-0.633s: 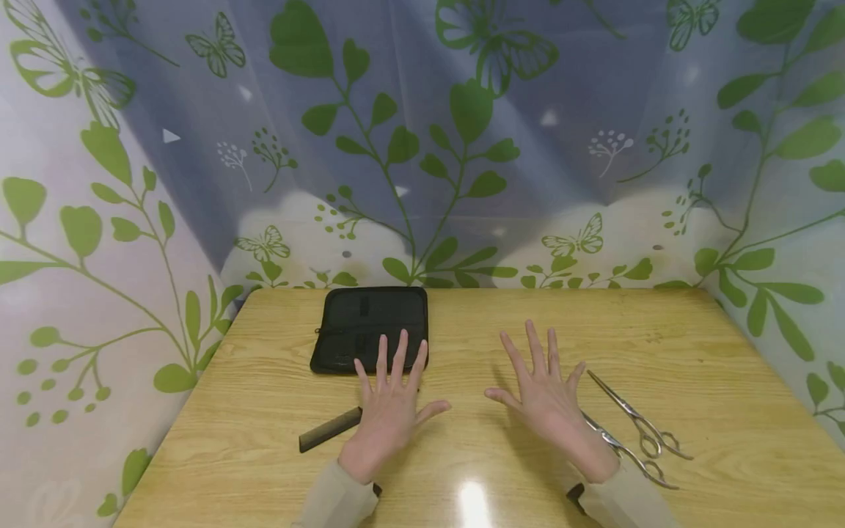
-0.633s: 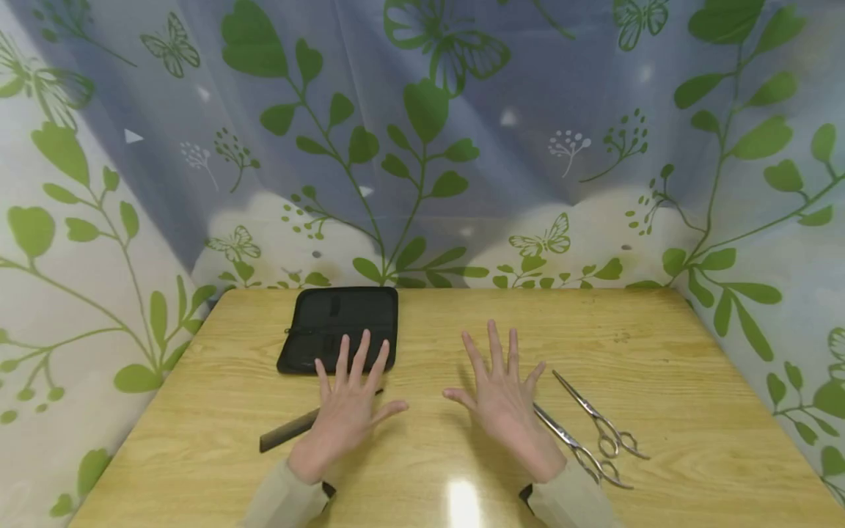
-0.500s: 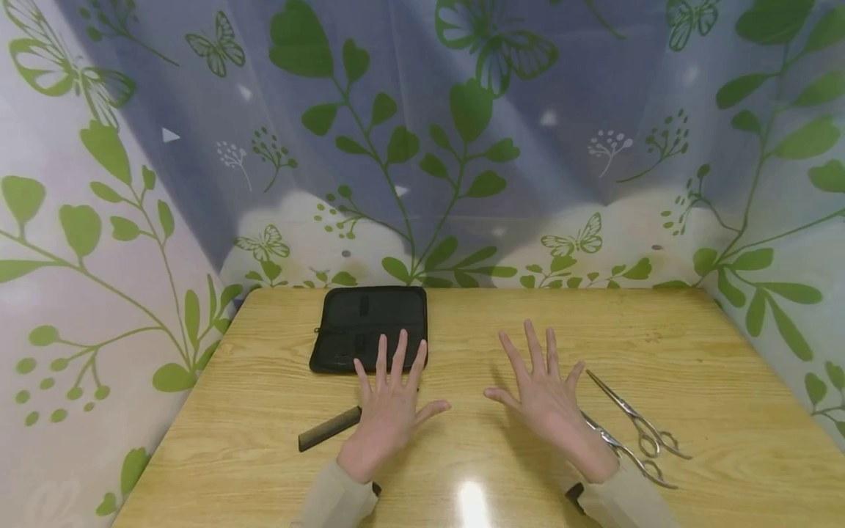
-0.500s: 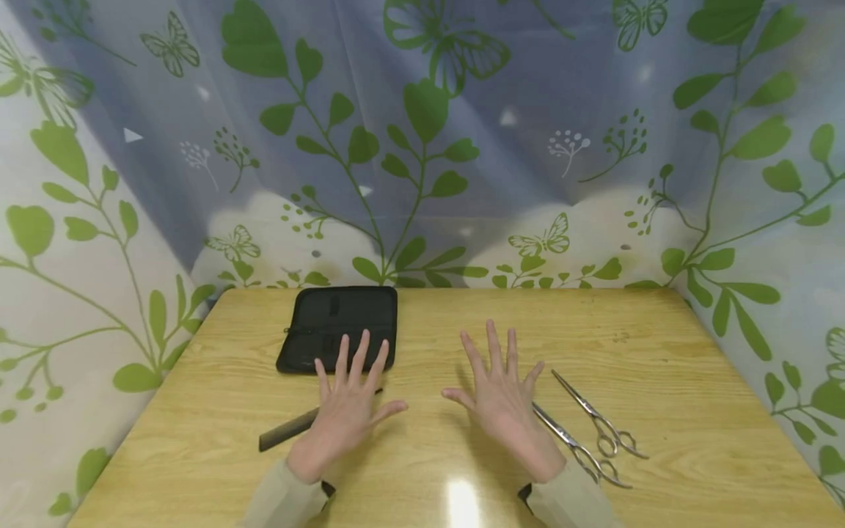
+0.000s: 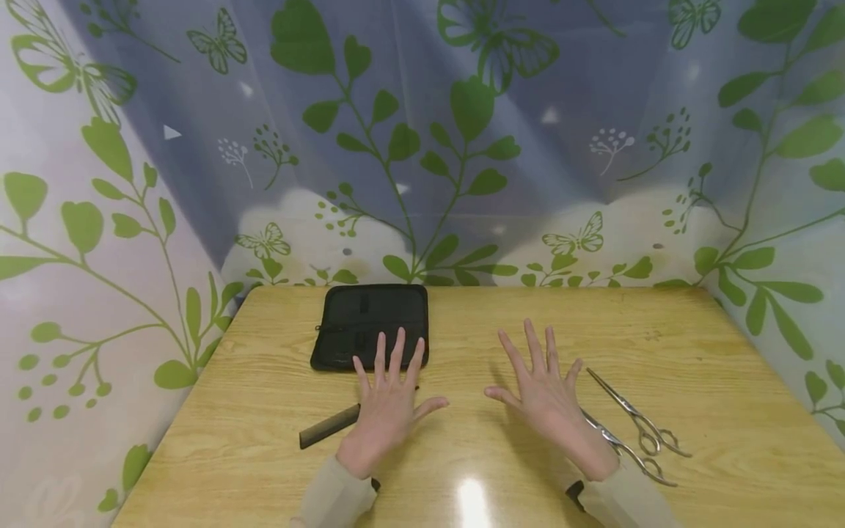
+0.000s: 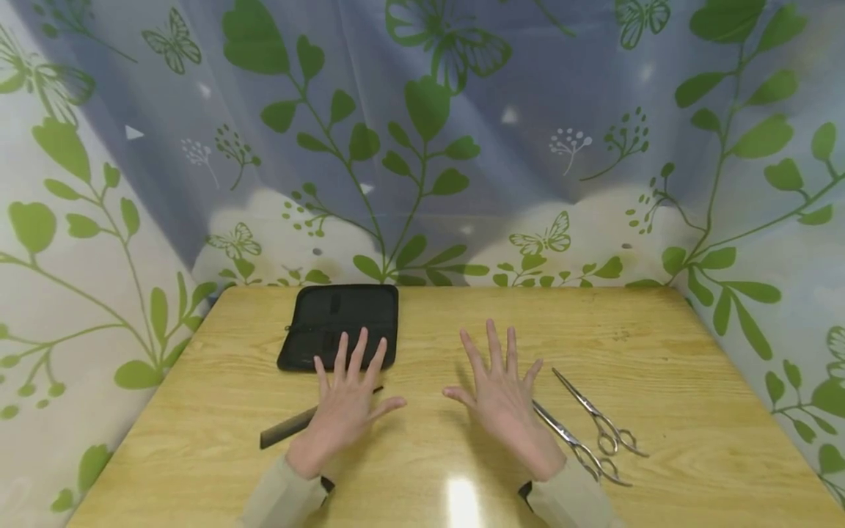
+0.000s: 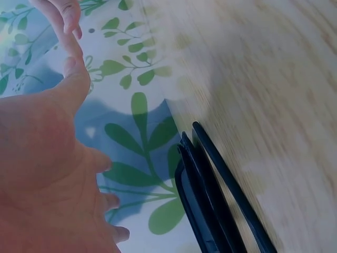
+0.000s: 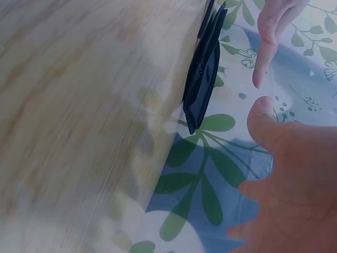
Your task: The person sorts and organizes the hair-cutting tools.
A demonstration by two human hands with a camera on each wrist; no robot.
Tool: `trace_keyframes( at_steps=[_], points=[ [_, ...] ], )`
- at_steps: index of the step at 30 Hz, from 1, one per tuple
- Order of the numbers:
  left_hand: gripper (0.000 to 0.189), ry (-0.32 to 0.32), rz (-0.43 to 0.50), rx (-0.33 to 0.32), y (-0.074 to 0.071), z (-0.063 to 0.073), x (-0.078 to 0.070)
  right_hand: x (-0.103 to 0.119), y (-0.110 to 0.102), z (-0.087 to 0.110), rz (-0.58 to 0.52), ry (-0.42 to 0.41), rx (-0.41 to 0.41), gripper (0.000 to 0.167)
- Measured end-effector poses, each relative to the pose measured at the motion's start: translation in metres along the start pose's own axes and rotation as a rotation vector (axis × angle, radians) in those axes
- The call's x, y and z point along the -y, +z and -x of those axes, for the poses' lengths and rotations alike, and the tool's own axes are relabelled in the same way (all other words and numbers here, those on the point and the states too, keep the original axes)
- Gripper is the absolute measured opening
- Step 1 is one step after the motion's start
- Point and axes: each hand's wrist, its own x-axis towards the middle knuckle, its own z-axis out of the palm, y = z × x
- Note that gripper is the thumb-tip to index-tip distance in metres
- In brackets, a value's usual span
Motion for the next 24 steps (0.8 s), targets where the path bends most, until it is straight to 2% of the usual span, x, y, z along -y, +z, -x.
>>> trace_keyframes(
  at_steps=[6,11,14,18,21,24],
  points=[
    [0.080,0.016,-0.014,-0.039,-0.003,-0.003,0.005,0.000,0.000,-0.001,0.020,-0.002,-0.018,0.082],
    [0.057,0.014,0.051,-0.073,-0.009,-0.008,0.008,-0.001,-0.005,-0.002,0.008,-0.045,-0.043,0.065],
    [0.037,0.053,0.076,-0.155,-0.011,-0.012,0.012,-0.003,-0.008,-0.004,-0.018,-0.067,-0.065,0.049],
    [0.016,0.098,0.095,-0.306,-0.015,-0.016,0.018,-0.004,-0.010,-0.008,-0.113,-0.035,-0.072,0.027],
    [0.011,0.069,0.108,-0.365,-0.020,-0.018,0.024,-0.003,-0.012,-0.013,-0.159,-0.007,-0.083,0.016],
    [0.012,0.011,0.098,-0.388,-0.027,-0.021,0.032,-0.001,-0.014,-0.020,-0.163,-0.003,-0.100,0.016]
  ],
)
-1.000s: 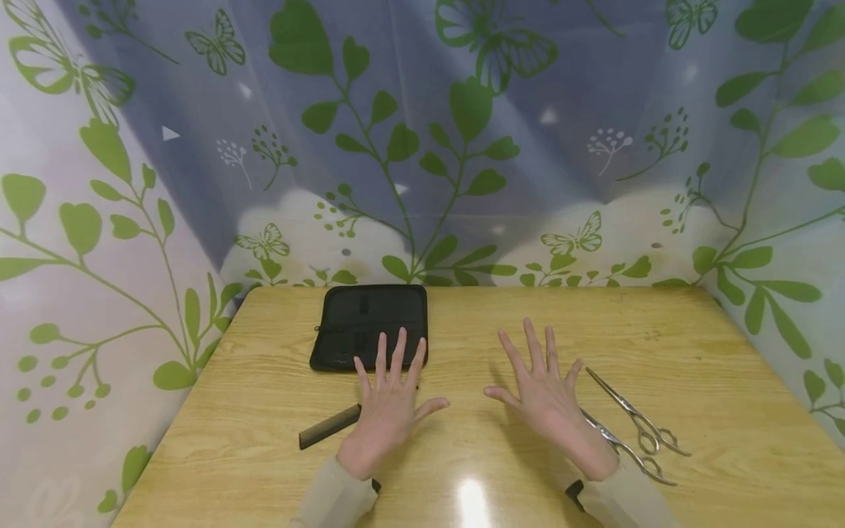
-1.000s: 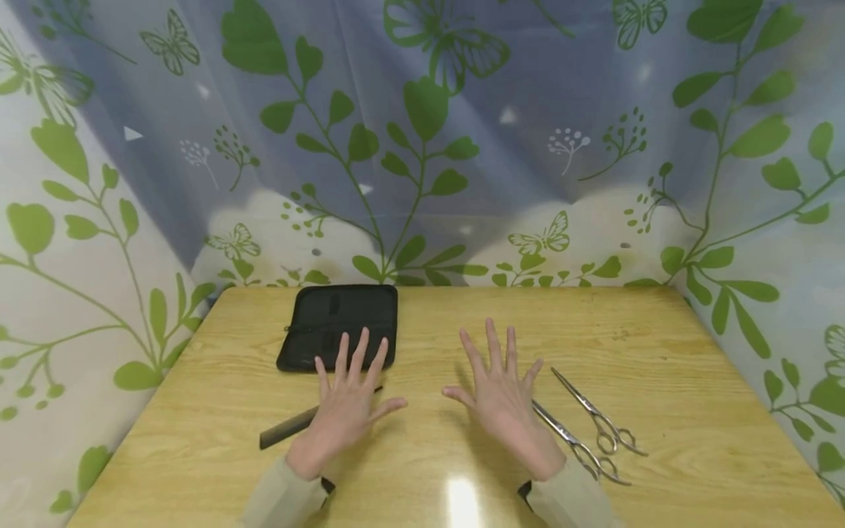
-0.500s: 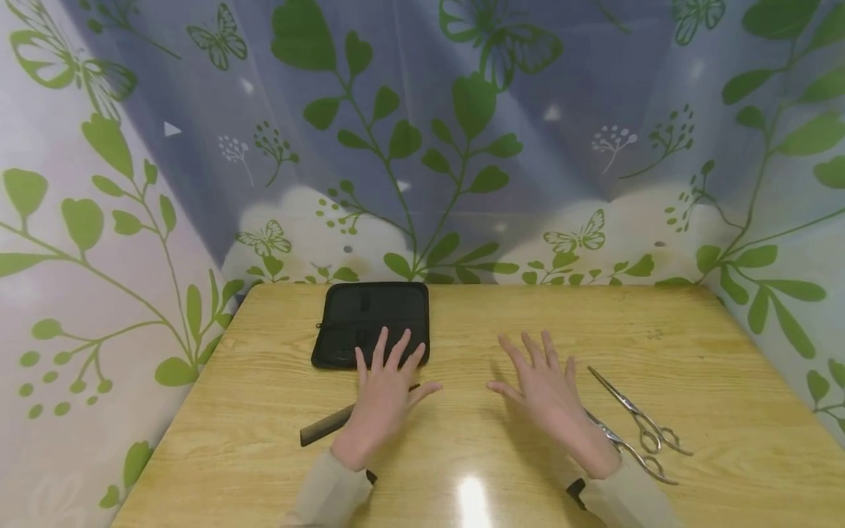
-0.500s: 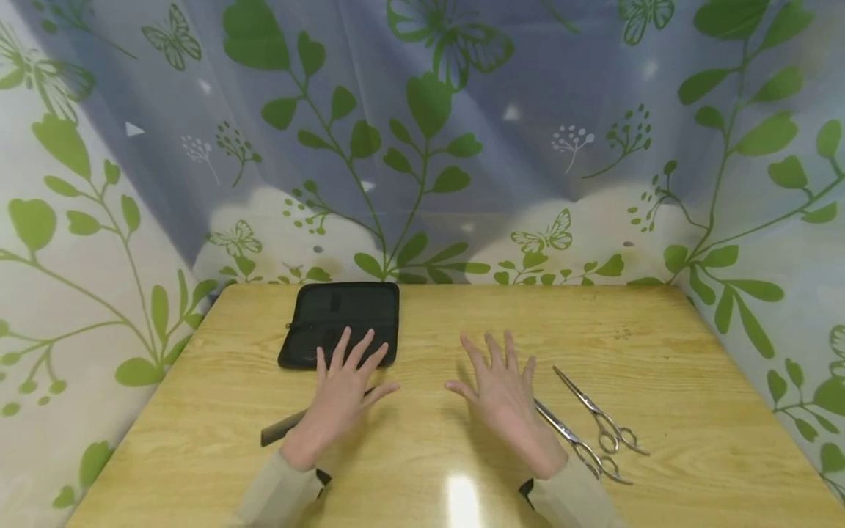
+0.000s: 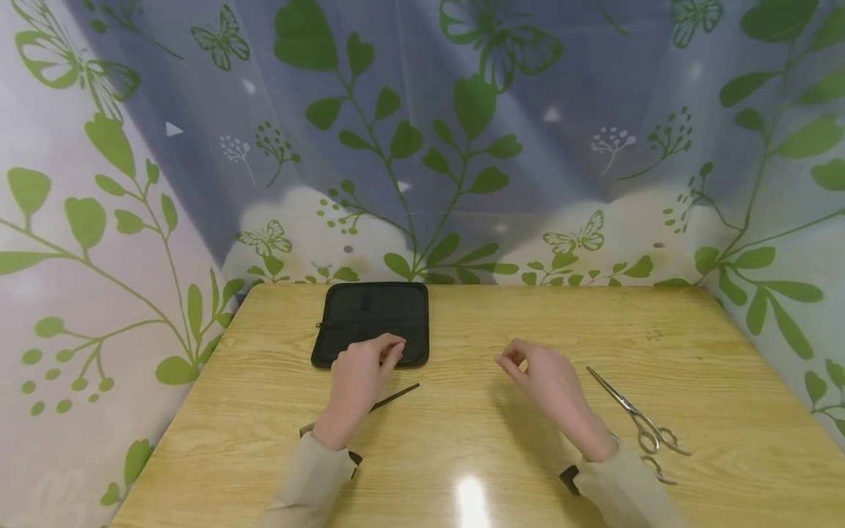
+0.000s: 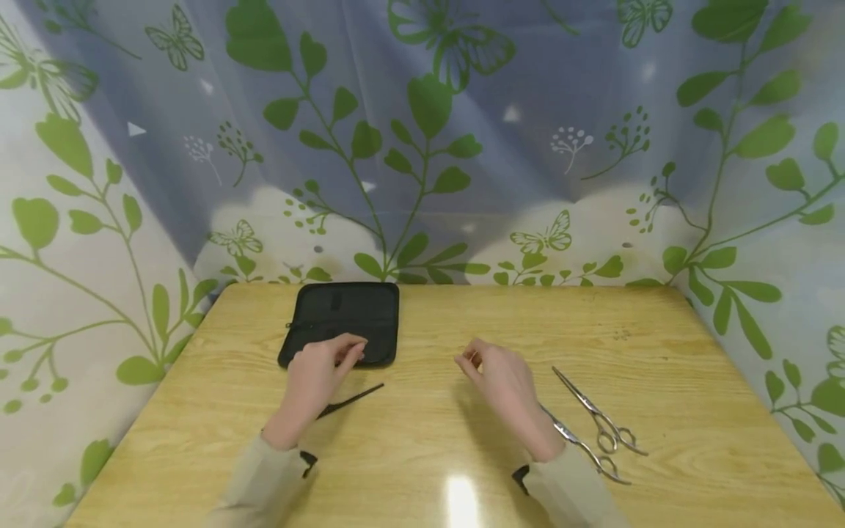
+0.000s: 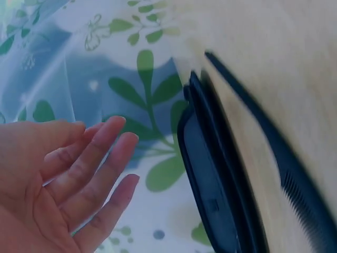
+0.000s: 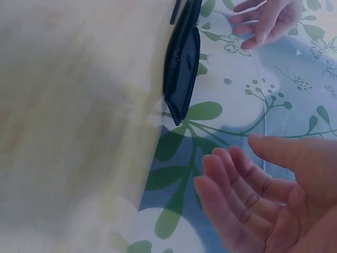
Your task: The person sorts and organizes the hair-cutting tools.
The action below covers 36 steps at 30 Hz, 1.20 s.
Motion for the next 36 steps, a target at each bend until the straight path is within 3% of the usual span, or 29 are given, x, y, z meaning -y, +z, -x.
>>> trace_keyframes(
  at_steps=[4,8,13,17,25,33,36],
  points=[
    [0.013,-0.059,-0.023,-0.013,-0.008,-0.006,0.013,0.006,0.001,-0.011,0.010,-0.006,-0.009,0.019],
    [0.014,-0.106,-0.018,0.015,-0.015,-0.012,0.027,0.013,0.005,-0.023,-0.006,-0.007,-0.004,0.017],
    [0.017,-0.186,0.014,0.115,-0.025,-0.019,0.047,0.021,0.015,-0.039,-0.042,-0.022,0.019,0.017],
    [0.022,-0.225,0.027,0.206,-0.032,-0.024,0.066,0.028,0.025,-0.054,-0.073,-0.030,0.047,0.027],
    [0.037,-0.332,-0.072,0.327,-0.029,-0.031,0.099,0.039,0.048,-0.077,-0.127,0.006,0.114,0.042],
    [0.045,-0.445,-0.099,0.427,-0.025,-0.034,0.119,0.043,0.069,-0.098,-0.109,0.037,0.177,0.044],
    [0.044,-0.453,-0.103,0.461,-0.024,-0.036,0.124,0.046,0.077,-0.105,-0.120,0.058,0.215,0.048]
  ],
)
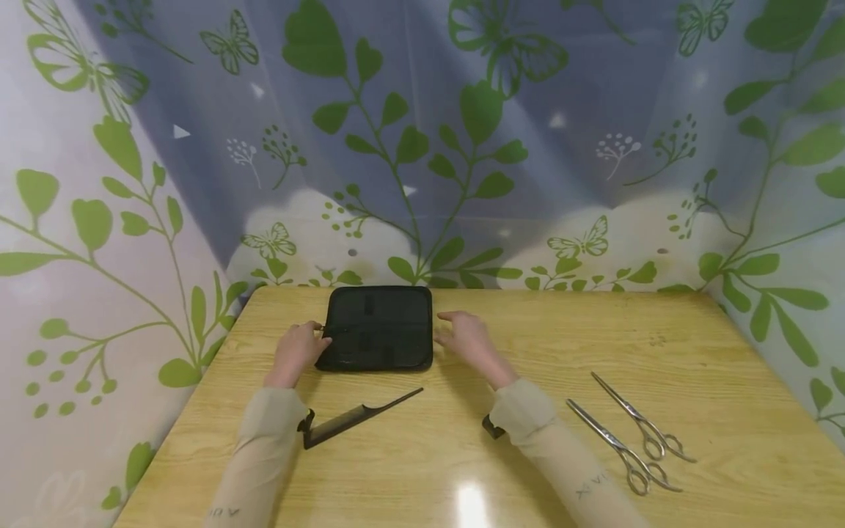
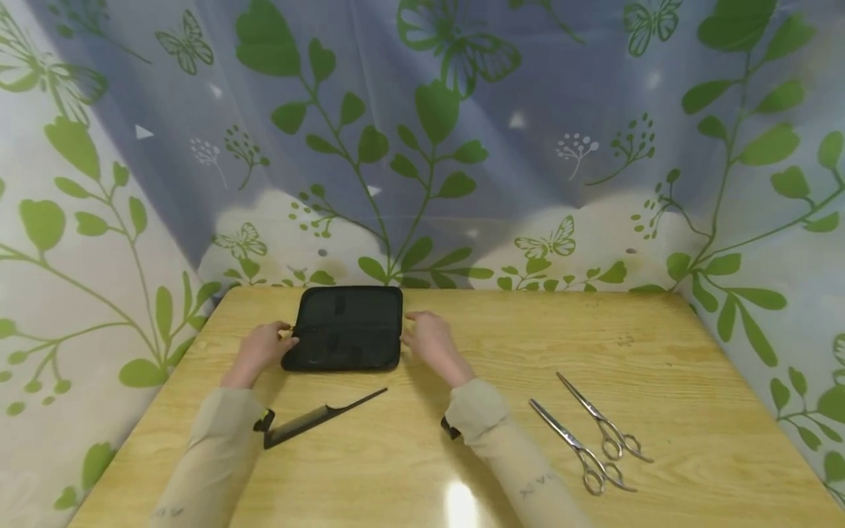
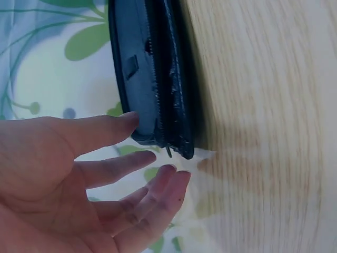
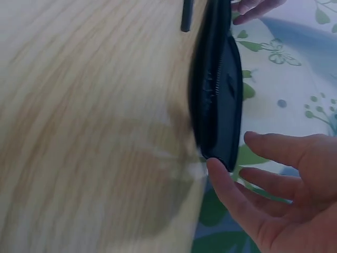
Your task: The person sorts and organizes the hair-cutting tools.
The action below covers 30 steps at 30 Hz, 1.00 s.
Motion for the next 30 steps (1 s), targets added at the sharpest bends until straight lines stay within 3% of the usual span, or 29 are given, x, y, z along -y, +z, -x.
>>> trace_keyframes(
  at_steps=[10,16,26,30],
  points=[
    [0.045,0.009,0.008,0.029,0.008,-0.014,0.013,0.005,0.024,-0.017,0.052,-0.014,0.060,0.067],
    [0.048,-0.002,0.037,0.045,0.009,-0.017,0.016,0.007,0.030,-0.023,0.044,-0.004,0.048,0.065],
    [0.031,-0.063,0.114,-0.065,0.009,-0.017,0.021,0.010,0.030,-0.025,0.060,0.036,0.087,0.064],
    [0.024,-0.072,0.116,-0.078,0.010,-0.017,0.020,0.010,0.030,-0.025,0.066,0.036,0.083,0.064]
  ],
)
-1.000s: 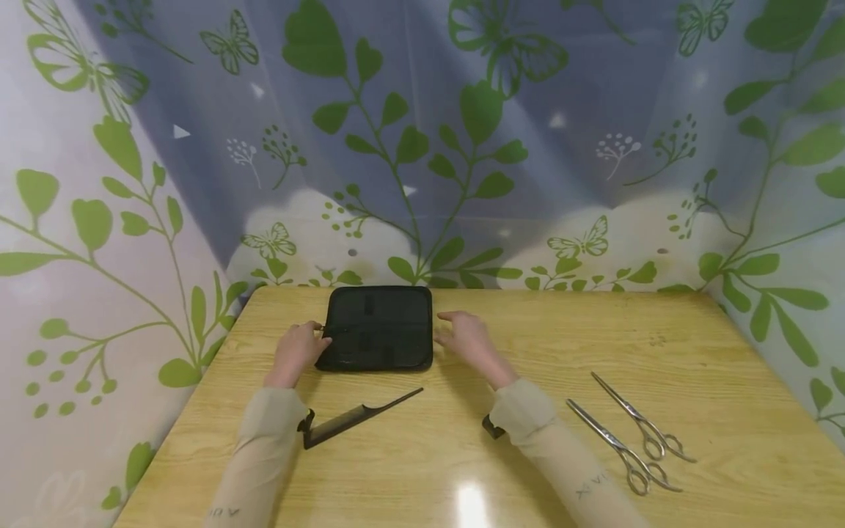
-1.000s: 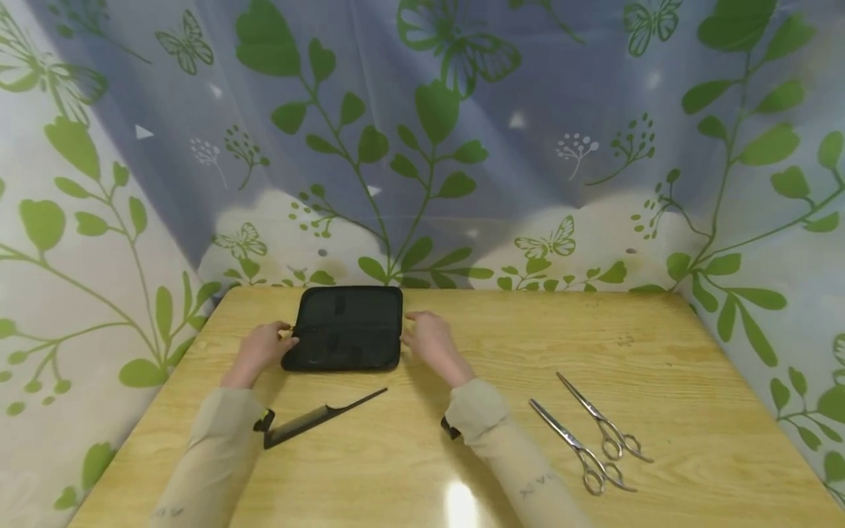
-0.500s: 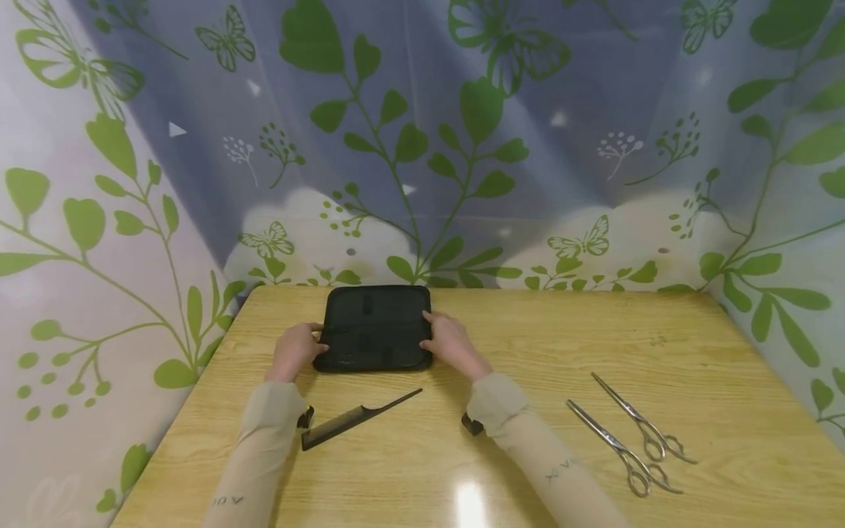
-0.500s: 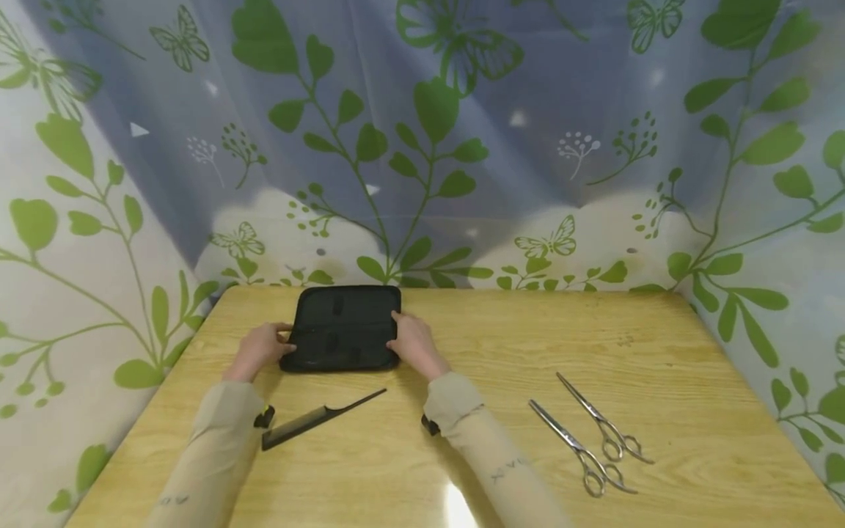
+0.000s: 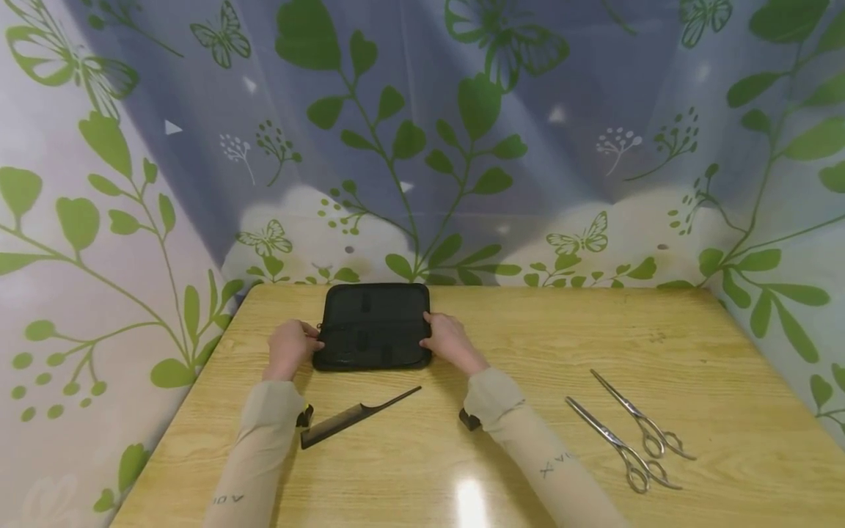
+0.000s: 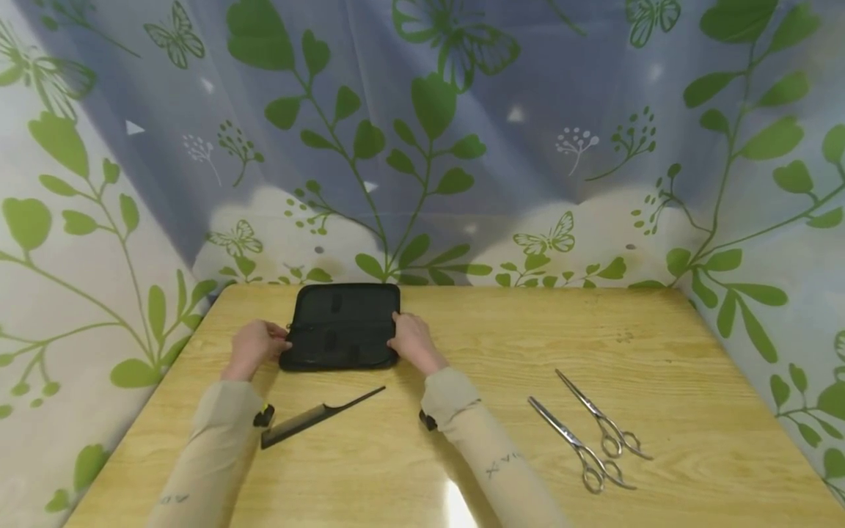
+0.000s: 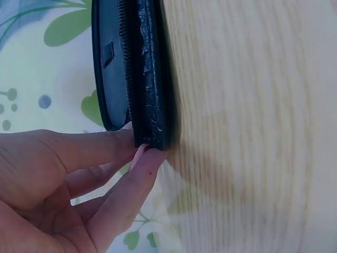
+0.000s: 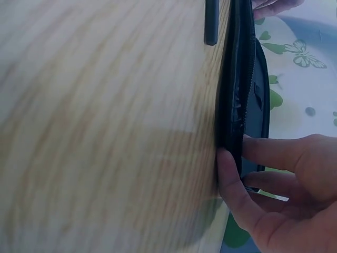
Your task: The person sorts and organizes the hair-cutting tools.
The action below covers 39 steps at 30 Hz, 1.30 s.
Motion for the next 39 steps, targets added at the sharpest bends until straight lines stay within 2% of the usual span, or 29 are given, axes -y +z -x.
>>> trace_keyframes(
  at_steps=[5,12,18,24,39],
  points=[
    [0.023,0.029,-0.019,-0.001,-0.001,0.000,-0.003,-0.002,-0.001,0.000,-0.006,0.012,-0.001,0.065],
    [0.024,0.017,0.009,-0.005,0.003,0.002,-0.006,-0.006,-0.002,0.001,-0.009,0.038,0.018,0.067],
    [0.025,0.050,0.012,-0.005,0.006,0.002,-0.009,-0.008,-0.006,0.004,-0.011,0.076,0.040,0.067],
    [0.023,0.062,-0.002,0.025,0.009,0.000,-0.016,-0.009,-0.011,0.009,-0.002,0.115,0.036,0.067],
    [0.029,0.079,-0.040,0.105,0.017,-0.001,-0.041,-0.026,-0.024,0.015,0.061,0.113,0.055,0.063]
  ],
)
